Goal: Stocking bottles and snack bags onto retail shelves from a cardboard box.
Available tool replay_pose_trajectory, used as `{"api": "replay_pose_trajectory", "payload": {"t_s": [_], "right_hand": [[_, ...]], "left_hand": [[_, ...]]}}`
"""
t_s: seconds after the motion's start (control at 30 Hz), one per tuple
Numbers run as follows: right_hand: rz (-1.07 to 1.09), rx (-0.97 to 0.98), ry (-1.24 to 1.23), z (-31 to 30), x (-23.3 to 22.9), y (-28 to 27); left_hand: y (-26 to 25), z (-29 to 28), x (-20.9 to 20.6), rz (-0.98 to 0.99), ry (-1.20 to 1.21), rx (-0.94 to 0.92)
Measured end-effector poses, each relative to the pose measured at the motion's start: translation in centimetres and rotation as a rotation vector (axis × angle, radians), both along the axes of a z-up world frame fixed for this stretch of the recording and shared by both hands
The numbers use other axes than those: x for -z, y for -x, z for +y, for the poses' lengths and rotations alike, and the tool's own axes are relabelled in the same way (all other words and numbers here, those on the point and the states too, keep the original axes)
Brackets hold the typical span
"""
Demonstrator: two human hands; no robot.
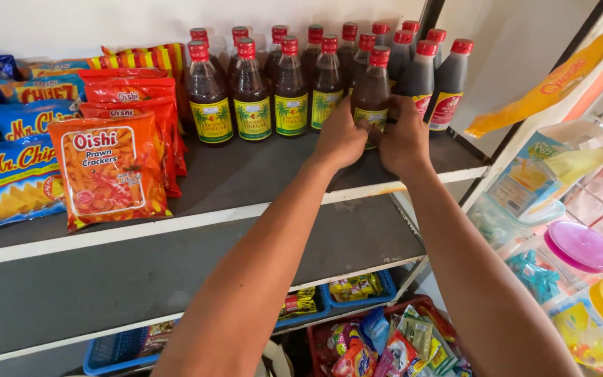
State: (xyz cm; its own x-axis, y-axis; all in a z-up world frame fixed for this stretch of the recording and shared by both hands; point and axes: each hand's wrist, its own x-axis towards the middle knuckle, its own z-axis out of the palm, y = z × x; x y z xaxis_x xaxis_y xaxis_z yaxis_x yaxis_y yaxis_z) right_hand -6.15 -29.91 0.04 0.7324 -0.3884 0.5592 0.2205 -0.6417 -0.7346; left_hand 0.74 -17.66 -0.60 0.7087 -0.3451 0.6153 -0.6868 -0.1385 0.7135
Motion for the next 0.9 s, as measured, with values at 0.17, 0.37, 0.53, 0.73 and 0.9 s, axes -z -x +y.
{"api": "replay_pose_trajectory", "payload": {"t_s": [0.17, 0.37, 0.53, 0.73, 0.9], "right_hand": [[-0.053, 0.164, 0.123, 1.2, -0.7, 1.2], [0.002, 0.267, 0.119, 1.0, -0.5, 1.6], [-0.083, 0.243, 0.149, -0.2, 0.8, 0.5], [-0.058, 0.29, 0.179, 0.1, 0.5, 0.9], [-0.076, 0.259, 0.15, 0.1, 0.6, 1.1]], "left_hand": [[-1.2, -1.2, 0.4, 0.042, -0.037, -0.056], [-1.1, -1.9, 1.1, 0.054, -0.005, -0.052], [-1.5, -2.5, 1.5, -0.015, -0.001, -0.089], [-1.6, -2.7, 2.2, -0.084, 0.023, -0.063], [-0.8, -3.0, 2.0, -0.038, -0.026, -0.059]]}}
